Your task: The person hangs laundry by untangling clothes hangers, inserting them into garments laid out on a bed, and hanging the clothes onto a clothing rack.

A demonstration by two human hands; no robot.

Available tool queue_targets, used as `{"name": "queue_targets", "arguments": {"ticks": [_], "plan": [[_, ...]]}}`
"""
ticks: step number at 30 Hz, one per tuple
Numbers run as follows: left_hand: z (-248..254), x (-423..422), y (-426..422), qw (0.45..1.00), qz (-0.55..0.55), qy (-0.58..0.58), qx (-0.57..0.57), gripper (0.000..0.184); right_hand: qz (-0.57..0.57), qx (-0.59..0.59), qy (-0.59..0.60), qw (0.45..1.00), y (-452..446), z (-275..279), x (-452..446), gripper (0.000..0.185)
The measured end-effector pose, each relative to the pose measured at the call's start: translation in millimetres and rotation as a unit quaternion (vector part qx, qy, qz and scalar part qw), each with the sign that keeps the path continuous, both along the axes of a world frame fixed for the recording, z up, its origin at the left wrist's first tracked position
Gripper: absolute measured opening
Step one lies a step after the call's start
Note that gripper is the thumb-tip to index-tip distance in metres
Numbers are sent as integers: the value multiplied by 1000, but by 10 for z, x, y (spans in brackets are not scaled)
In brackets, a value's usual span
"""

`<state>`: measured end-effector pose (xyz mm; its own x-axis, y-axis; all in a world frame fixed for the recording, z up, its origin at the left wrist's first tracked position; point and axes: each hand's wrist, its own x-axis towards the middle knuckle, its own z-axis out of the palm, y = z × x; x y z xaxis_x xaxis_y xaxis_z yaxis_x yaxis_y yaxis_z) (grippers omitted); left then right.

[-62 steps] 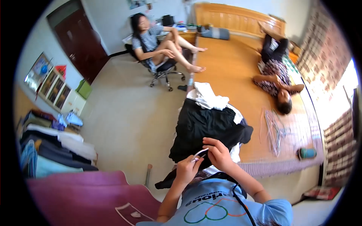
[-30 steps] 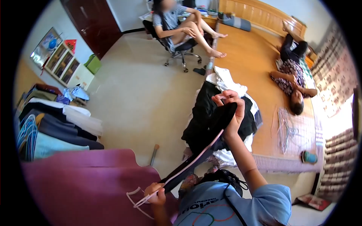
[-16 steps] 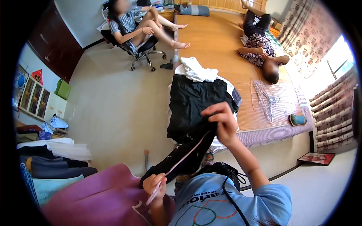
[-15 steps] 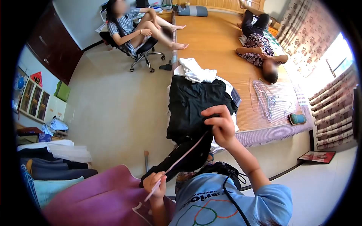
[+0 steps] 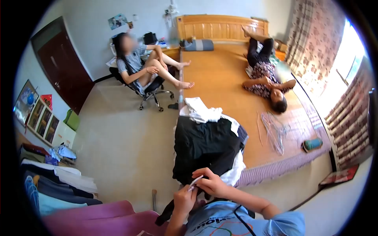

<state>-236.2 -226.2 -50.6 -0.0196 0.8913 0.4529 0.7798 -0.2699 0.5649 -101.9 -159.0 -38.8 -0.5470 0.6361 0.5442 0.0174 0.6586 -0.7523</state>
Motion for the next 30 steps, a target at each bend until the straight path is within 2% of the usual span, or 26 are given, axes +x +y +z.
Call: {"name": "queue_targets", "arguments": {"ticks": [2, 3, 4, 6, 8, 10, 14, 16, 18, 22, 24, 25, 26, 27, 30], "plan": [[-64, 93, 14, 999, -5, -5, -42, 10, -18, 13, -58, 998, 53, -42, 69, 14], [-33, 143, 24, 1000, 2, 0, -29, 10, -5, -94, -82, 992, 70, -85, 118, 17], [-1, 186, 32, 999, 29, -11, -16, 10, 1, 28, -107, 994, 131, -78, 147, 17], [39, 230, 10, 1000, 16, -3, 8, 10, 52, 24, -118, 991, 214, -87, 176, 25], [28, 241, -52, 999, 52, -10, -2, 10, 132, 100, -111, 980, 340, -70, 149, 18], [-7, 191, -131, 997, 80, -15, -16, 10, 236, 79, -97, 964, 428, -22, 65, 20], [-56, -80, -294, 991, 116, -69, -26, 9, 319, 112, -91, 937, 445, 43, -339, 25], [-140, -348, -351, 988, 133, -53, -54, 10, 302, 124, -133, 936, 416, 10, -579, 26], [-171, -647, -356, 981, 154, -107, -44, 12, 294, 121, -147, 937, 441, -116, -891, 24], [-251, -1484, -421, 982, 154, -105, -27, 13, 267, 141, -198, 933, 440, -306, -1696, 18], [-116, -1909, -476, 980, 157, -67, -101, 11, 249, 174, -210, 929, 411, -315, -2112, 15], [-56, -2102, -482, 981, 176, -62, -54, 11, 238, 198, -184, 933, 453, -287, -2310, 11], [53, -2283, -450, 978, 183, -102, -4, 12, 225, 203, -244, 921, 477, -226, -2480, 9], [54, -2478, -531, 978, 192, -69, -51, 15, 198, 173, -247, 933, 504, -158, -2647, 7], [271, -2871, -637, 969, 240, 22, -46, 23, 178, 184, -191, 948, 634, 8, -3066, 9]]}}
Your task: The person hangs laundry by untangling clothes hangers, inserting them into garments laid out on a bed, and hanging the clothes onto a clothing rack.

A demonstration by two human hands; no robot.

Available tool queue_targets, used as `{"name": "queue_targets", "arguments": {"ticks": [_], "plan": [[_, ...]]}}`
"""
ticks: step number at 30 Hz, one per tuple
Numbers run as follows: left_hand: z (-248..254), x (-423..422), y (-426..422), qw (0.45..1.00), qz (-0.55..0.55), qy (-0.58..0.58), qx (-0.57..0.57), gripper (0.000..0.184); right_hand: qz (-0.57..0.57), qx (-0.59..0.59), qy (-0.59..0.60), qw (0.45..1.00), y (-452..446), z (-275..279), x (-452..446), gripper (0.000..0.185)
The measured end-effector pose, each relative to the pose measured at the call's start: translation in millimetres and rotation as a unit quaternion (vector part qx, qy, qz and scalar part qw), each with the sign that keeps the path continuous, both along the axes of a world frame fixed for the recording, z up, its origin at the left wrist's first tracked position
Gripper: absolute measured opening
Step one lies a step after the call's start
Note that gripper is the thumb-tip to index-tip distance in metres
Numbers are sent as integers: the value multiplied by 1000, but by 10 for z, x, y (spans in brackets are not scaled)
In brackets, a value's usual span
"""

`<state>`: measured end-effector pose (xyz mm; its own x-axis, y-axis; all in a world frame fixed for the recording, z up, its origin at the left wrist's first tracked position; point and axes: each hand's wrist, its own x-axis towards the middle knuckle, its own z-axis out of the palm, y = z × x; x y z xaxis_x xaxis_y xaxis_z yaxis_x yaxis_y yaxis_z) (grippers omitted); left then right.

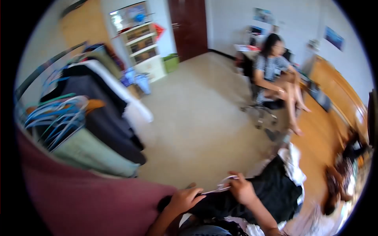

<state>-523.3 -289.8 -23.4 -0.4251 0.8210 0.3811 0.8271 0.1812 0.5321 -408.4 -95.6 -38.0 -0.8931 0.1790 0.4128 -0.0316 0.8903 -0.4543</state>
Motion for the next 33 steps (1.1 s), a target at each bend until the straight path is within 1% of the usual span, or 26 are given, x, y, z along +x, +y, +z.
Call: {"name": "queue_targets", "arguments": {"ticks": [3, 4, 5, 6, 8, 9, 10, 12, 13, 14, 16, 18, 20, 21, 22, 23, 24, 25, 28, 29, 30, 32, 33], "plan": [[-29, -229, -188, 997, 75, -1, -30, 19, 16, -2, 8, 1000, 135, 230, -307, 12], [-39, -270, -220, 993, 104, 25, -41, 18, 28, -19, 0, 999, 165, 294, -406, 14], [-43, -310, -237, 989, 128, 48, -54, 17, 52, -15, 17, 998, 185, 336, -522, 16], [-90, -359, -257, 987, 142, 46, -56, 17, 71, -13, 33, 997, 210, 358, -636, 18], [-181, -483, -308, 977, 185, 88, -56, 20, 98, -13, 31, 995, 284, 387, -885, 18], [-153, -554, -317, 977, 197, 49, -63, 18, 116, 0, 11, 993, 343, 439, -1016, 18], [-144, -625, -311, 979, 188, 44, -72, 18, 126, 0, 0, 992, 418, 418, -1160, 18], [-183, -791, -270, 964, 263, 30, -19, 17, 179, 1, 28, 984, 606, 434, -1504, 16], [-219, -898, -242, 965, 257, 48, 1, 16, 194, -11, 7, 981, 702, 428, -1678, 15], [-256, -1034, -201, 964, 255, 70, 24, 15, 211, -26, -6, 977, 814, 451, -1863, 14], [-259, -1300, -68, 938, 271, 218, 14, 14, 240, -37, 26, 970, 1071, 473, -2263, 15], [-208, -1596, 85, 902, 307, 300, 54, 20, 257, -39, 35, 965, 1267, 560, -2602, 14], [-72, -1847, 288, 873, 341, 340, 70, 26, 283, -40, 41, 958, 1496, 648, -2928, 14], [-17, -1960, 357, 847, 359, 385, 75, 29, 287, -32, 56, 956, 1590, 662, -3082, 13], [6, -2071, 379, 842, 370, 387, 67, 29, 291, -24, 73, 954, 1675, 681, -3242, 13], [-12, -2156, 361, 835, 383, 389, 67, 30, 289, -48, 54, 954, 1752, 745, -3364, 12], [-35, -2207, 355, 829, 400, 387, 66, 31, 304, -51, 72, 949, 1798, 779, -3501, 12], [-22, -2294, 404, 830, 399, 381, 78, 33, 317, -38, 70, 945, 1820, 829, -3632, 12], [-71, -2505, 493, 833, 441, 307, 131, 39, 337, -15, 78, 938, 1866, 920, -4067, 14], [-128, -2582, 508, 821, 456, 315, 137, 41, 339, -20, 90, 936, 1864, 929, -4217, 15], [-169, -2666, 529, 811, 468, 321, 144, 44, 338, 1, 101, 936, 1859, 952, -4370, 16], [-199, -2816, 545, 800, 492, 312, 142, 47, 353, -25, 74, 932, 1878, 913, -4721, 15], [-249, -2922, 505, 782, 514, 315, 158, 47, 347, -16, 76, 935, 1883, 898, -4913, 13]]}}
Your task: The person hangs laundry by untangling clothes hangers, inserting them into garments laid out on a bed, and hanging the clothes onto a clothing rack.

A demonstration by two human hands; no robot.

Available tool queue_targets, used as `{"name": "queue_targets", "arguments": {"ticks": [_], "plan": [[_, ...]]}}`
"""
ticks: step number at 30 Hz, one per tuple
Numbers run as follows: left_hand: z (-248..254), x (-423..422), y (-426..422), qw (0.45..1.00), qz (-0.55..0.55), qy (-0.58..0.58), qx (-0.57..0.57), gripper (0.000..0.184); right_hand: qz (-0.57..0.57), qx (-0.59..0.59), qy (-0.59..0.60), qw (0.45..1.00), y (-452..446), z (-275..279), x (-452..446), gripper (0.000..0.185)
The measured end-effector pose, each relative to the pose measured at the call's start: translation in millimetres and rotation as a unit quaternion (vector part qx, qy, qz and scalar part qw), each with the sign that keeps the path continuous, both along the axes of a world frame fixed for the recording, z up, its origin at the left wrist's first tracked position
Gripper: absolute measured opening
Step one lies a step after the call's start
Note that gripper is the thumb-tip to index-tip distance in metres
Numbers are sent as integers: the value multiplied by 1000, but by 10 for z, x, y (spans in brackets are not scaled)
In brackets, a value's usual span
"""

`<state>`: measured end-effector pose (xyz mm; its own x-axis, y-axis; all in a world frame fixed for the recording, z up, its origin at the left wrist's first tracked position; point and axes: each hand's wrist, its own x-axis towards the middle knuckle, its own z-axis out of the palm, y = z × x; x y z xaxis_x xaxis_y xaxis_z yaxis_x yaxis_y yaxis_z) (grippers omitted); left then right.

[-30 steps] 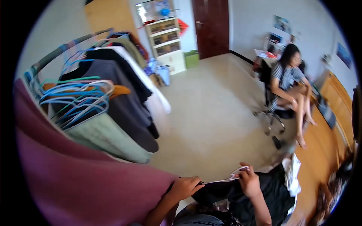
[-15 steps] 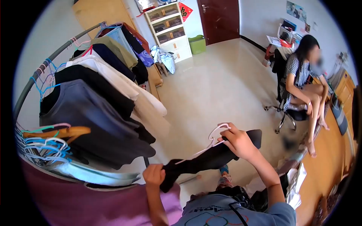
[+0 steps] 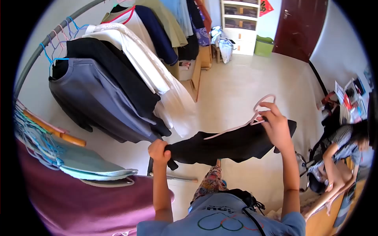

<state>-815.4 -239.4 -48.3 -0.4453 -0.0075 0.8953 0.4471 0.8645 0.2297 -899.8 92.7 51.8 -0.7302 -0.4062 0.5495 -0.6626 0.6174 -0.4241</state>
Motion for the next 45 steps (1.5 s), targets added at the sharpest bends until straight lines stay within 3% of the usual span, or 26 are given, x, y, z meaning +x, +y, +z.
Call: {"name": "queue_targets", "arguments": {"ticks": [1, 5, 7, 9, 11, 16, 17, 18, 19, 21, 23, 25, 27, 29, 32, 34, 38, 41, 45], "plan": [[-50, -109, -34, 999, 21, 14, 20, 46, 16, -33, -26, 999, -2, 12, -177, 12], [-134, -672, -73, 998, 52, 16, 17, 38, 46, 20, -15, 999, -191, 8, -928, 11], [-298, -906, -272, 994, 92, -57, -33, 28, 66, 20, -7, 998, -321, 81, -1310, 11], [-527, -1025, -413, 961, 238, -142, -7, 22, 65, 22, 41, 997, -450, 162, -1715, 10], [-826, -1144, -613, 957, 246, -152, -24, 20, 52, 40, 39, 997, -551, 318, -2040, 11], [-566, -1483, -381, 900, 149, -398, -99, 36, 160, 100, 93, 978, -929, 514, -2671, 16], [-456, -1506, -373, 898, 110, -416, -97, 42, 168, 106, 102, 975, -979, 545, -2797, 16], [-301, -1526, -319, 932, 94, -342, -77, 42, 193, 125, 98, 968, -1007, 577, -2949, 15], [34, -1546, -197, 943, 110, -295, -107, 31, 192, 118, 97, 969, -1100, 586, -3104, 15], [430, -1668, 38, 981, 122, -129, -79, 30, 305, 167, 115, 931, -1219, 551, -3398, 13], [735, -2017, 215, 979, 143, -138, -50, 33, 372, 199, 89, 902, -1418, 488, -3608, 13], [618, -2304, 242, 955, 74, -285, 43, 26, 429, 197, 100, 876, -1630, 354, -3814, 12], [546, -2444, 272, 917, 81, -387, 51, 21, 472, 212, 88, 851, -1789, 313, -3961, 14], [487, -2595, 340, 925, 115, -355, 75, 21, 562, 153, 147, 800, -1900, 220, -4222, 15], [369, -2829, 554, 899, 130, -375, 182, 21, 651, 104, 133, 740, -2080, 162, -4536, 16], [364, -2943, 677, 905, 165, -365, 145, 17, 681, 101, 135, 713, -2219, 139, -4781, 18], [530, -2891, 1081, 851, 300, -371, 217, 21, 718, 62, 115, 684, -2432, 39, -5322, 20], [641, -2782, 1571, 803, 361, -362, 307, 20, 734, 91, 97, 665, -2600, -47, -5516, 35], [898, -2755, 2223, 739, 409, -321, 429, 23, 802, 89, 91, 583, -2794, -218, -5121, 53]]}}
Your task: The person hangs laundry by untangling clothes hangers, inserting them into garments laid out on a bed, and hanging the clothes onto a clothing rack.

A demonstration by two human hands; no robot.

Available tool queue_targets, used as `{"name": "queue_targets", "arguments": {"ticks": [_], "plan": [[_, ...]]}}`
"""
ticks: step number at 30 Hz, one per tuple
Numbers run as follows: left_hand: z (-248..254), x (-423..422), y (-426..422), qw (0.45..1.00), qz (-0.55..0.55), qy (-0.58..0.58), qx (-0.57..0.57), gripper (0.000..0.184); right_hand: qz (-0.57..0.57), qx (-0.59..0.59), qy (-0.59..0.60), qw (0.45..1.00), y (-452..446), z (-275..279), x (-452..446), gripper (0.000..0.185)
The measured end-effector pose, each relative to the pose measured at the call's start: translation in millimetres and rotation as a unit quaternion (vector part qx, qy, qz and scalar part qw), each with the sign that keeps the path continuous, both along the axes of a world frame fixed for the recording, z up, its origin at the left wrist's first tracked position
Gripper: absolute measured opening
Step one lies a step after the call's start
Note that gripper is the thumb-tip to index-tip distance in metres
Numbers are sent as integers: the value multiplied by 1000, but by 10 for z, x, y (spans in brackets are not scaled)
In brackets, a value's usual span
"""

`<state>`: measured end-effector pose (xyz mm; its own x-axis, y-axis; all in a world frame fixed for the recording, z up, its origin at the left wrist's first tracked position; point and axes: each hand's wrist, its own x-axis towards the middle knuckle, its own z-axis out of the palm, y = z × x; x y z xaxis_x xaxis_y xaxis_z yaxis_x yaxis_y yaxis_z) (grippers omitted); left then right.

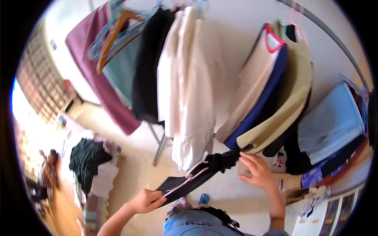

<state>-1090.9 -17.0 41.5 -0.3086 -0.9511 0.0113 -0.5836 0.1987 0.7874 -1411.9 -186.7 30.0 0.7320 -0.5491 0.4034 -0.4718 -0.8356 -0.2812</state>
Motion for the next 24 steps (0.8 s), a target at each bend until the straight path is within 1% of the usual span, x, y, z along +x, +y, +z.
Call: {"name": "queue_targets", "arguments": {"ticks": [2, 3, 4, 6, 7, 8, 10, 11, 12, 14, 15, 16, 17, 18, 19, 20, 21, 22, 23, 24], "plan": [[124, -24, 333, 997, 59, 33, 46, 25, 70, 14, -39, 997, -69, -89, 382, 55], [160, 1, 508, 997, 67, 34, 31, 26, 108, 1, -44, 993, -82, -103, 589, 55], [240, 19, 693, 995, 82, 34, 45, 25, 145, -9, -50, 988, -74, -119, 797, 55], [386, 29, 993, 992, 123, 21, 36, 25, 218, 9, -71, 973, -118, -210, 1209, 54], [385, 49, 1160, 983, 173, 33, 48, 26, 254, 18, -74, 964, -153, -250, 1412, 50], [301, 131, 1332, 979, 203, 12, 18, 28, 288, 23, -77, 954, -167, -288, 1585, 45], [280, 225, 1618, 961, 274, 23, 13, 28, 366, 68, -80, 925, -185, -314, 1885, 34], [277, 279, 1731, 958, 287, 17, -5, 28, 393, 85, -95, 911, -165, -312, 2042, 27], [272, 325, 1826, 953, 303, 15, -10, 28, 400, 86, -99, 907, -146, -311, 2197, 27], [244, 517, 2035, 942, 335, -5, -25, 29, 440, 136, -98, 882, -89, -294, 2587, 24], [207, 648, 2142, 936, 351, -11, -32, 29, 451, 169, -79, 873, -45, -243, 2772, 23], [174, 779, 2238, 932, 362, -15, -32, 28, 467, 247, -43, 848, -19, -242, 2975, 21], [113, 913, 2320, 926, 374, -26, -47, 28, 486, 294, -23, 823, -3, -248, 3182, 22], [39, 1045, 2385, 923, 377, -34, -63, 28, 495, 340, -5, 800, 3, -275, 3344, 24], [-21, 1160, 2456, 916, 396, -18, -67, 29, 504, 387, 14, 772, 8, -310, 3517, 29], [-71, 1312, 2475, 910, 408, -2, -78, 29, 486, 436, 24, 757, -6, -416, 3696, 29], [-86, 1448, 2478, 906, 418, -13, -69, 35, 485, 431, 12, 761, 18, -433, 3860, 28], [-98, 1583, 2499, 899, 433, -23, -61, 40, 465, 475, 38, 746, 10, -417, 4009, 27], [-40, 1697, 2487, 906, 420, -20, -57, 31, 502, 476, 26, 721, -34, -473, 4180, 26], [-7, 1772, 2479, 909, 414, -15, -50, 22, 517, 490, 57, 700, -72, -415, 4301, 23]]}}
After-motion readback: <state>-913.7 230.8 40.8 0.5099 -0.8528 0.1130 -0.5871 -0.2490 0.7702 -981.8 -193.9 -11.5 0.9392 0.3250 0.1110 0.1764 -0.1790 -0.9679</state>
